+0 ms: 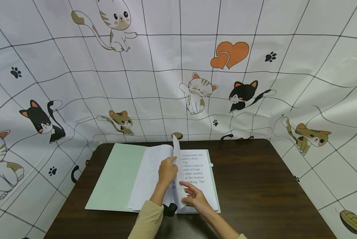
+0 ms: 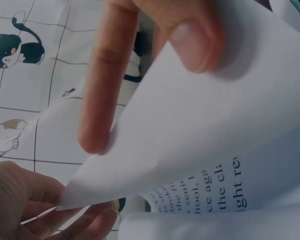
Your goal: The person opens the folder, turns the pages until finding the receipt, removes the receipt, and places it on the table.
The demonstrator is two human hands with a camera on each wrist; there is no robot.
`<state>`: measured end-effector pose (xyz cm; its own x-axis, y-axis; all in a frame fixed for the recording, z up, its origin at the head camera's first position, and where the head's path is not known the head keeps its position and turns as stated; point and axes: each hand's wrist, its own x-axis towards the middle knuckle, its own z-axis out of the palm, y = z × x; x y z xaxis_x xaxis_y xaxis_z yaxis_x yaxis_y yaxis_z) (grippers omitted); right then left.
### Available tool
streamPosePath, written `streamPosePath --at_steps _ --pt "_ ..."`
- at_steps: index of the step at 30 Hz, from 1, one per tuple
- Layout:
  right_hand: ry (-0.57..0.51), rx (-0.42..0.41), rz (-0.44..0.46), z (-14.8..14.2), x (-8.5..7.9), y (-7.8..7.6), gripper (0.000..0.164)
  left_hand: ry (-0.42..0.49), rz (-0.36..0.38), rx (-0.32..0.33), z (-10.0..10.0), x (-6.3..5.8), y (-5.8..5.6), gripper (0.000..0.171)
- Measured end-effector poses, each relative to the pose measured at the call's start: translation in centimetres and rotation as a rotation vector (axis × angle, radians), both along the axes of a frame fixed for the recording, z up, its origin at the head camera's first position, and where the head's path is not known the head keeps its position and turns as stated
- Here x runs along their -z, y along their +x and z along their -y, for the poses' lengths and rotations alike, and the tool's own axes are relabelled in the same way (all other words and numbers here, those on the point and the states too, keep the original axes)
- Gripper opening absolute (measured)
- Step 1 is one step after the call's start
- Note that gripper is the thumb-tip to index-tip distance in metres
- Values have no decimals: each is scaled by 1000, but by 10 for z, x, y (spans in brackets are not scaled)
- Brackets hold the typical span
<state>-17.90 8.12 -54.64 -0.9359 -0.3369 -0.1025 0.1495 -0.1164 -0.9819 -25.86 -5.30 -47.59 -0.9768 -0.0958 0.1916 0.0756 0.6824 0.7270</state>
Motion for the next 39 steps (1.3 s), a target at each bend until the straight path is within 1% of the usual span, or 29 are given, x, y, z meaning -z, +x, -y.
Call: streamPosePath --at_steps 8,14,17,21,23,25,28,31,33,35,37,39 --pt "-26 -5 30 4 2 3 64 42 15 -26 7 4 -4 40" --pt "-32 23 1 4 0 6 56 78 -1 -27 22 15 -12 49" --pt "-41 4 -15 4 2 7 52 60 15 -40 31 19 -14 50" --pt "-55 -32 -15 5 5 9 49 0 79 -70 43 22 -13 49" --pt "-57 -42 -4 7 6 10 50 -40 110 -67 47 23 -11 46" --pt "-54 -39 9 8 8 11 50 -93 137 -49 51 25 -9 43" --pt "-43 -21 12 8 9 12 49 -175 175 6 55 27 -7 43" --pt "-35 -12 8 7 9 12 49 -229 219 56 59 32 -7 53" --pt "-30 -9 7 6 8 12 50 -251 247 83 61 35 -8 62" --pt "-27 -5 7 5 8 12 51 -244 272 100 63 38 -8 69" --pt "-23 2 8 3 7 11 51 -232 287 106 65 39 -7 74" --pt "-18 10 9 2 7 11 50 -220 283 102 67 41 -5 78"
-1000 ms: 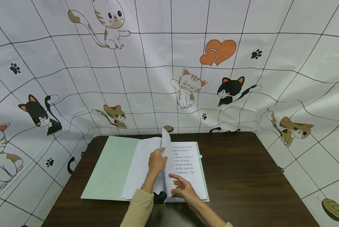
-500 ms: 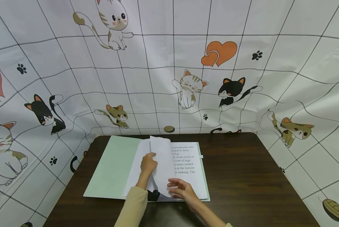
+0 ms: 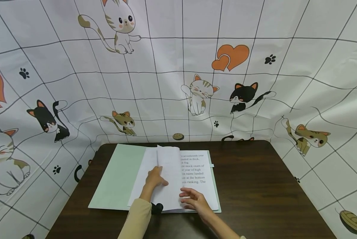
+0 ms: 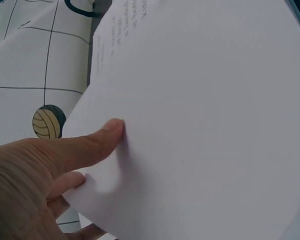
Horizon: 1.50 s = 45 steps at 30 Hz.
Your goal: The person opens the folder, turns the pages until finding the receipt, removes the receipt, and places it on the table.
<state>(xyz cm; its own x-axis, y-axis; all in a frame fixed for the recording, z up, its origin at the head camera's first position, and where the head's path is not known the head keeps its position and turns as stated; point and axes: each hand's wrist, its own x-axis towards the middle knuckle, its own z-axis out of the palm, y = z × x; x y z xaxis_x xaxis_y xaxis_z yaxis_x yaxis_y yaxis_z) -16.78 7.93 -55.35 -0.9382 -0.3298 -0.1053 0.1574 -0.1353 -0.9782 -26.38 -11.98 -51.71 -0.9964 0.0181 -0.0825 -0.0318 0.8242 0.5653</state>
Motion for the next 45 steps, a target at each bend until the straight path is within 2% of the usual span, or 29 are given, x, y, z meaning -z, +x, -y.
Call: streamPosePath --at_steps 9,16,21,26,34,38,45 --pt "36 34 -13 -8 4 -6 48 33 -58 -46 7 10 7 87" --pt "84 70 -30 -19 5 -15 48 32 -72 -84 14 18 6 94" --pt "120 112 -45 -30 6 -26 47 9 -80 -84 19 21 4 96" --pt "162 181 -58 -39 6 -37 44 -2 -85 -78 23 20 4 95" --pt "193 339 -85 -53 9 -56 42 -4 -72 -65 30 16 6 95" --pt "192 389 -113 -59 9 -67 42 9 -68 -59 34 18 3 95" --pt "235 451 -100 -70 11 -82 42 39 -80 -56 43 27 3 96"
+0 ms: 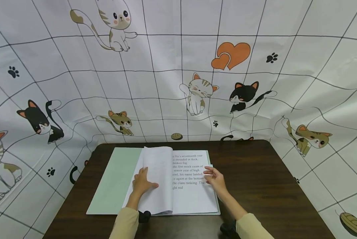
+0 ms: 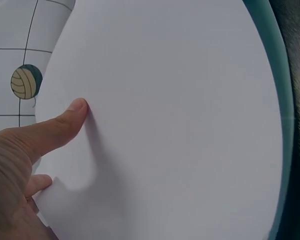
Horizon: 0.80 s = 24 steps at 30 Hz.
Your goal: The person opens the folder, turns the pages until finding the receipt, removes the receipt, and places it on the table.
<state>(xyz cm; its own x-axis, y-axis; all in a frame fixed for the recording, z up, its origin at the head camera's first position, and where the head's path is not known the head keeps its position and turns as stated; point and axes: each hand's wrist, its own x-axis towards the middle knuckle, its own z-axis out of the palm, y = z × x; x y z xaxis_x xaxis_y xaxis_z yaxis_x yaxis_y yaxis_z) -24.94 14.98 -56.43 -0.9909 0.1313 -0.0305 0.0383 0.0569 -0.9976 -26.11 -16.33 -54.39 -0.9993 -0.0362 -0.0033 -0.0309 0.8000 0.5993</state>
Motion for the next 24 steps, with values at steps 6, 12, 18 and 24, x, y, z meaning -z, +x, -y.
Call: streamPosePath --at_steps 6,12,18,24 --pt "3 44 -13 -7 2 -7 41 49 -7 7 8 6 3 96" --pt "3 72 -41 -12 3 -15 40 46 -19 -14 15 10 4 98" --pt "5 92 -64 -15 2 -24 40 37 -6 -14 21 12 3 98" --pt "20 110 -46 -16 4 -32 41 28 -1 -12 26 14 2 98"
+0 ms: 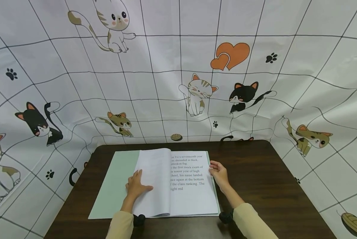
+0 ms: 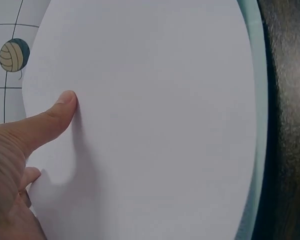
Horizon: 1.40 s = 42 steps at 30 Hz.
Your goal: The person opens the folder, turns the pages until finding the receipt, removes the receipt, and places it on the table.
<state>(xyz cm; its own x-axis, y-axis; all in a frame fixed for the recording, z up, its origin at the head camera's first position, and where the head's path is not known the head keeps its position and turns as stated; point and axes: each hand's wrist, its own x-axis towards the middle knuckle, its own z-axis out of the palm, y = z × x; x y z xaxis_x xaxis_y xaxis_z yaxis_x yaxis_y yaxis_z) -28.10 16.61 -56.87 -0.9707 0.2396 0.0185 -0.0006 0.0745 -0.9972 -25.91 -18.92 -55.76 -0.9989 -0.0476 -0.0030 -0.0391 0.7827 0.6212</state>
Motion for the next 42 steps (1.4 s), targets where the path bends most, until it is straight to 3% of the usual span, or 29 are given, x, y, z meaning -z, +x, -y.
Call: streamPosePath --at_steps 12,21,29,42 --pt "31 71 17 -9 1 -14 40 57 0 -42 6 21 -3 91" --pt "46 80 51 -5 -2 -23 40 94 -8 -51 15 22 -6 95" --pt "65 40 80 -4 -6 -30 43 101 -15 -23 25 26 -6 91" --pt "99 0 107 0 -4 -37 45 122 -33 -10 25 25 -4 88"
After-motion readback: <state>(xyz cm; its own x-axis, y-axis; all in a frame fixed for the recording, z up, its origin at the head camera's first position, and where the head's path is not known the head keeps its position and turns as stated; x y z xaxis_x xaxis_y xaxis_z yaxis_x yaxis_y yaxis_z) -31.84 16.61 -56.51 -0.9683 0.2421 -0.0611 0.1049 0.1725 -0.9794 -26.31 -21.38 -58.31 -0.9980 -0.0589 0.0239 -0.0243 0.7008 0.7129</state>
